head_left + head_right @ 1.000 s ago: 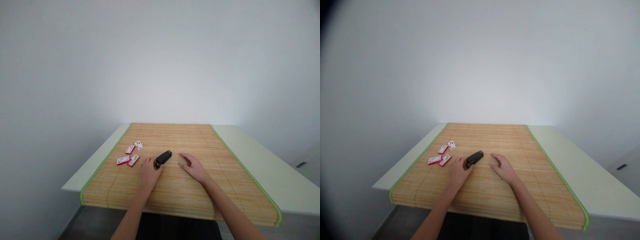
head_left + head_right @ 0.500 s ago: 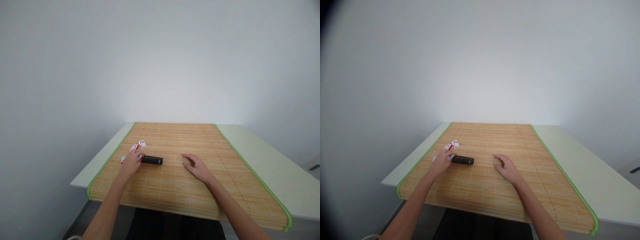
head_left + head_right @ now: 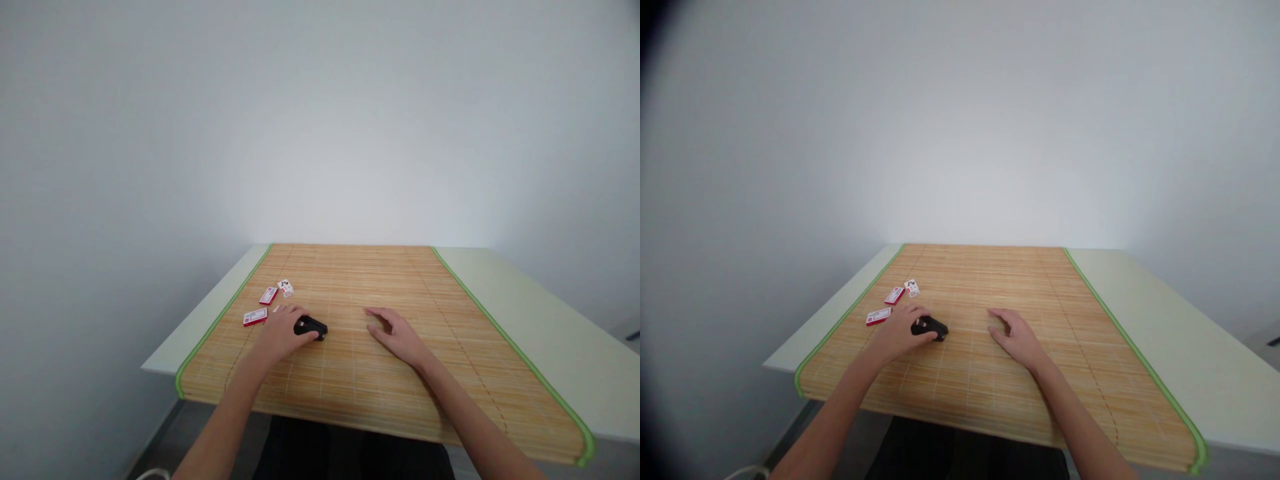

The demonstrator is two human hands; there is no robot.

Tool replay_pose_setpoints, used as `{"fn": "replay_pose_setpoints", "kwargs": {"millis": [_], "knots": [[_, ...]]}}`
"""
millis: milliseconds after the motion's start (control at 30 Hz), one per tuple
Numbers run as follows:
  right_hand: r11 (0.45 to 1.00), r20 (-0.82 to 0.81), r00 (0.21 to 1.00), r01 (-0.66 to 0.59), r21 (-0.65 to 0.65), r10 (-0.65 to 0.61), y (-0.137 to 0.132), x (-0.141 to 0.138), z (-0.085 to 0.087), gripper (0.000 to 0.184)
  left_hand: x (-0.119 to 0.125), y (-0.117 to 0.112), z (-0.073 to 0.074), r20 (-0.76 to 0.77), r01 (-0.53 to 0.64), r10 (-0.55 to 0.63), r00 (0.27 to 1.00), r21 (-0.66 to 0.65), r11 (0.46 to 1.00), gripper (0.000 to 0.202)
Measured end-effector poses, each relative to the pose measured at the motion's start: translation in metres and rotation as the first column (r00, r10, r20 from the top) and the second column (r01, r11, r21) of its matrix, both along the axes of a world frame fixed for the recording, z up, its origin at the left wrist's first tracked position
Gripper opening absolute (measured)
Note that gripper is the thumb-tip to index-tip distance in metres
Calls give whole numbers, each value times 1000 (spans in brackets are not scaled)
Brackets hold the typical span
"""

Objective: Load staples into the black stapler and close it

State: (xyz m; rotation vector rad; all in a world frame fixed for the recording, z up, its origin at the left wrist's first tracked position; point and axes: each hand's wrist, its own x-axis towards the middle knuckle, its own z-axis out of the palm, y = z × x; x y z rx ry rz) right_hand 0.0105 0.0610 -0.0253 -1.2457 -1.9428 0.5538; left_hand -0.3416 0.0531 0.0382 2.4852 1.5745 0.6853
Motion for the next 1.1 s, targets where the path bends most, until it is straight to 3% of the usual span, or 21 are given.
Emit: {"fn": "replay_pose_setpoints", "kwargs": {"millis": [167,433,600,867,967,1100], "knots": [[1000,-1,1000,-1,-9,1,-1,-1,3,46,25,0,-8,-64,-66,69,996,57,996,53],[1000,-24,1000,-6,-2,6,-3,-2,4,44,51,9,-21,-111,-101,115,987,124,987,44],[1000,-7,1000,-1,-7,1,-3,-2,4,44,57,26,-11,-285,50,-51,957,-9,999,43],[1000,22,1000,7,-7,-6,-4,-2,6,46,50,61,2,-347,244,-275,896,-132,961,60],[1000,35,999,20,-4,-19,-3,1,6,47,43,60,8,-317,222,-245,916,-107,969,57],[999,59,998,27,34,-29,-6,-11,8,46,26,22,3,-218,63,-56,974,24,998,51]]}}
